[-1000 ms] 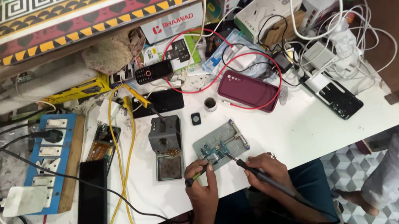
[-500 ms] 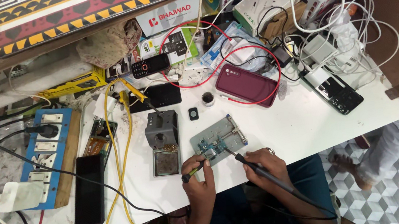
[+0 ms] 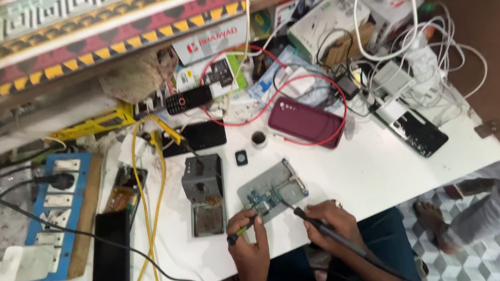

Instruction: The person uses a soldering iron and a small screwdriver to work on a circuit board held in a vise. They repeatedly apply heat and solder to specific points on the board, occasionally dipping the iron tip into a small container of flux or cleaning solution. The person continues this process across multiple points on the board throughout the clip.

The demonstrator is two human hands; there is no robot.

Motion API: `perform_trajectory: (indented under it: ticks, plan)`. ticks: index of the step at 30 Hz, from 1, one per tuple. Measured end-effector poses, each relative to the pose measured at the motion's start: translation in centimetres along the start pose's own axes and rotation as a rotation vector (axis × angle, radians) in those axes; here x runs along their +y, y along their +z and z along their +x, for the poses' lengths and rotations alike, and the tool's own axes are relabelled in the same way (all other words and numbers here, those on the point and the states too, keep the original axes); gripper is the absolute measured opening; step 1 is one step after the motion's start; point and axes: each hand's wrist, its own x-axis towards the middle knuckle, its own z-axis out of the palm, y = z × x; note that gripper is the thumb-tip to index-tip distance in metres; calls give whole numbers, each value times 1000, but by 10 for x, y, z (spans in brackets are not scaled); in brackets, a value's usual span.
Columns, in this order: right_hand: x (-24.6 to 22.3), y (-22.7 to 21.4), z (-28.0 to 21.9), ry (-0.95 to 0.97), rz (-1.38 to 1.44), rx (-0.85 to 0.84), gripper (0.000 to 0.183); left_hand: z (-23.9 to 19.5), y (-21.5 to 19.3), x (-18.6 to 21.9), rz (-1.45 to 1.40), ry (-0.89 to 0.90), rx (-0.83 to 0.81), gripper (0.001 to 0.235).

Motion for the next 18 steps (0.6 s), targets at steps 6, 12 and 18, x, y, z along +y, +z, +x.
perform_trajectory:
  ticks: [6, 12, 18]
  plan:
    - [-1, -2, -3, -45, -29, 2, 22, -1, -3, 5, 0, 39, -13, 30]
    - [-1, 0, -4, -74, -50, 12, 22, -1, -3, 5, -12, 90, 1, 31]
    - [-4, 1, -1, -70, -41, 1, 24, 2, -5, 9, 5, 99, -8, 32]
